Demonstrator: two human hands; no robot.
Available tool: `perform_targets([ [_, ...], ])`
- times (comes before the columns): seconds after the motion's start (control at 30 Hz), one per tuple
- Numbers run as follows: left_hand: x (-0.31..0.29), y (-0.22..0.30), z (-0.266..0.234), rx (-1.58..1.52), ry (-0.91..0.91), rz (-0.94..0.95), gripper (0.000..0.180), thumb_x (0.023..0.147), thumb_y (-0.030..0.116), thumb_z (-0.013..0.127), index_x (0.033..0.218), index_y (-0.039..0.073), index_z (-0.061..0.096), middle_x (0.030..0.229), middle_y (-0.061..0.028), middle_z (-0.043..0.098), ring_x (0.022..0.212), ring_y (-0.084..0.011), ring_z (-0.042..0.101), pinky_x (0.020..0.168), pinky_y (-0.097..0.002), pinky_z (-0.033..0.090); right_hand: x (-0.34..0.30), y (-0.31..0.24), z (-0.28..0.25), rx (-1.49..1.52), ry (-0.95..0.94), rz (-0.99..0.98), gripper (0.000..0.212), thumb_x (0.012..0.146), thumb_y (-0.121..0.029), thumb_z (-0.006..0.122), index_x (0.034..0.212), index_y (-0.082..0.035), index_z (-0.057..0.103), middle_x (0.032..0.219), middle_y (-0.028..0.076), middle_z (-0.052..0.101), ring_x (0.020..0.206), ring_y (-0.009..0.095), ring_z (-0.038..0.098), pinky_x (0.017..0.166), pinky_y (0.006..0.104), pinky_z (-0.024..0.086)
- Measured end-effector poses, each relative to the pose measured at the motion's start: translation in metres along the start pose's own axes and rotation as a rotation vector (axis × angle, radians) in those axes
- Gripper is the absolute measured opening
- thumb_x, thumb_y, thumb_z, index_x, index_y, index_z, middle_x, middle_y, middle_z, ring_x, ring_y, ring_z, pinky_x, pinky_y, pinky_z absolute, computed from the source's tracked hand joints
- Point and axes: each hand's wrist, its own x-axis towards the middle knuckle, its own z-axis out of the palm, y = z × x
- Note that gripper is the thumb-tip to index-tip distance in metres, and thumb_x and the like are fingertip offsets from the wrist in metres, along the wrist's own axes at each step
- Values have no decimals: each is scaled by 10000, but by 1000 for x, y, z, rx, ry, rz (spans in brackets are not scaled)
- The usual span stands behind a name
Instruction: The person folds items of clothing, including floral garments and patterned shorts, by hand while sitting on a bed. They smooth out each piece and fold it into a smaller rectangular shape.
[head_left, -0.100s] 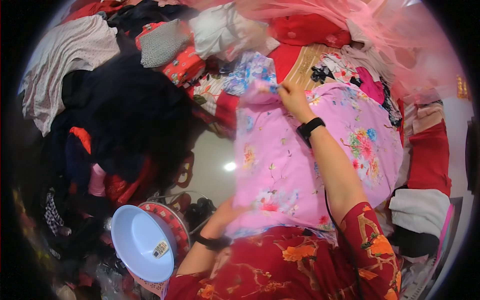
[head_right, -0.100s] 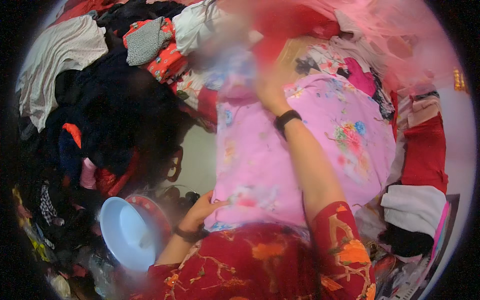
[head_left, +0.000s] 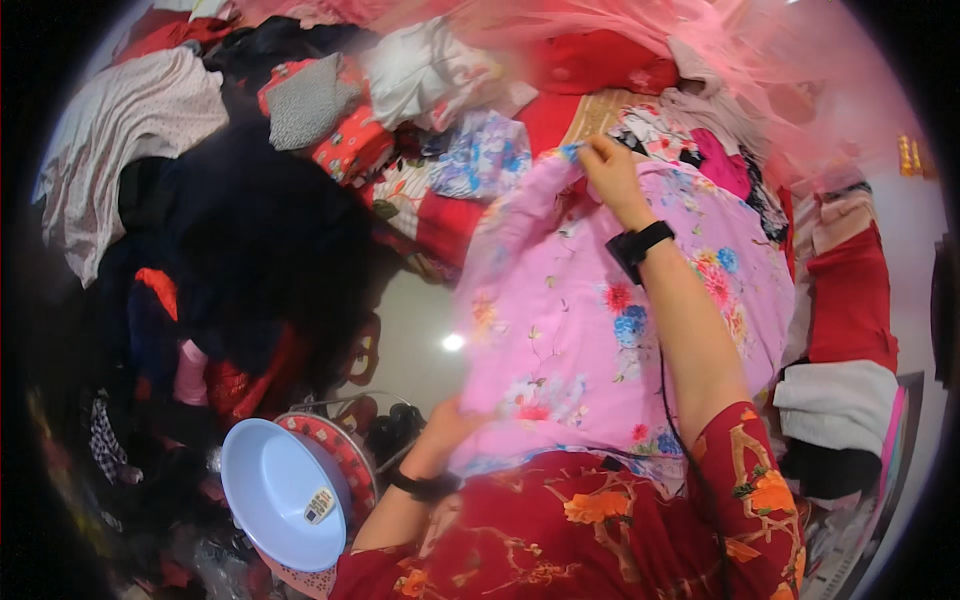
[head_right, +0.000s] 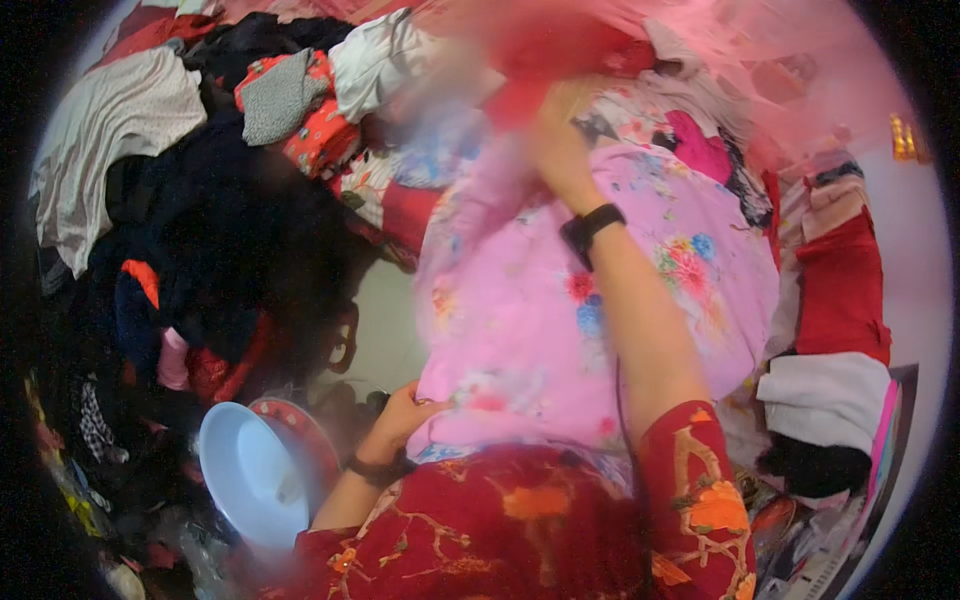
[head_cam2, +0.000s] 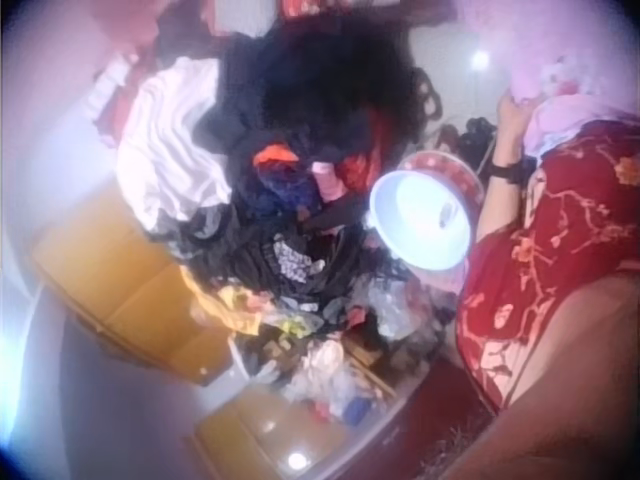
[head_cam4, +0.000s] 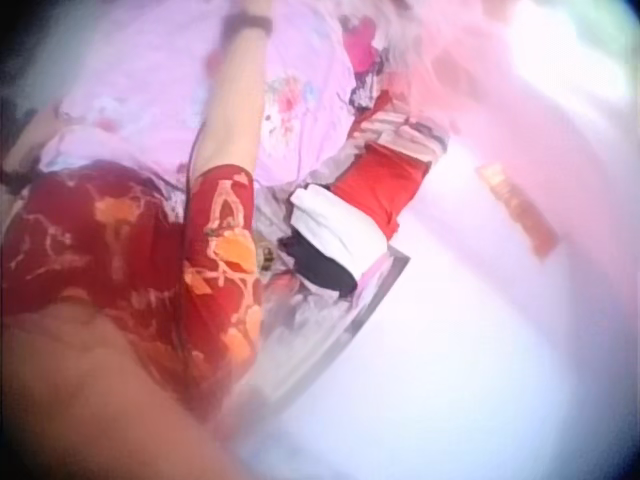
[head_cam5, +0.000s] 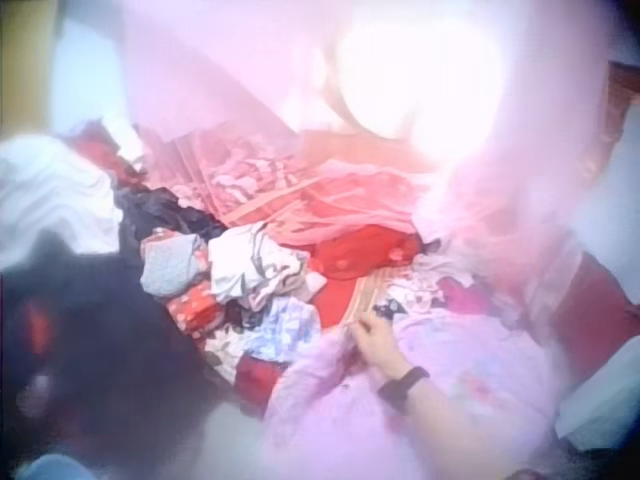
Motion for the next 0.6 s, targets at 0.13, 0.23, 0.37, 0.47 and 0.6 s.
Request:
perform_targets([
  [0.13, 3, -10, 9, 114, 81, 179, 340, 756, 81, 751, 1045, -29, 609, 905, -56, 657, 768, -123, 616, 700, -256, 511, 24, -45, -115, 277, 142, 4, 170, 886, -168, 573, 887, -6, 625, 777, -28, 569, 731, 65, 500, 657, 212, 402],
  [0.23, 11, -14, 12, 261, 122, 321, 245, 779, 94, 718, 986, -6, 636, 829, -42, 644, 721, -107, 592, 637, -255, 488, 40, -69, -221, 106, 255, -42, 209, 869, -192, 567, 890, 4, 637, 748, -17, 585, 701, 72, 512, 628, 235, 415],
  [0.37, 21, 39, 4, 317, 191, 375, 127, 796, 110, 684, 879, 20, 648, 693, -5, 594, 635, -76, 532, 539, -248, 429, 37, -123, -350, -205, 487, -278, 244, 879, -235, 589, 918, 0, 642, 754, 2, 598, 691, 82, 510, 624, 242, 411],
  [0.47, 7, 149, -3, 417, 253, 852, 65, 804, 76, 633, 840, 23, 627, 673, 24, 547, 594, -57, 471, 508, -238, 387, 1, -189, -421, -290, 760, -234, 239, 850, -146, 550, 973, 24, 665, 830, 114, 676, 779, 155, 612, 717, 292, 477],
  [0.6, -36, 287, -1, 305, 335, 1277, 136, 817, 29, 559, 929, -15, 621, 768, 0, 562, 694, -55, 492, 578, -215, 387, -31, -247, -506, -490, 1027, -396, 222, 856, -142, 547, 930, 29, 668, 824, 109, 674, 774, 170, 611, 707, 312, 473],
])
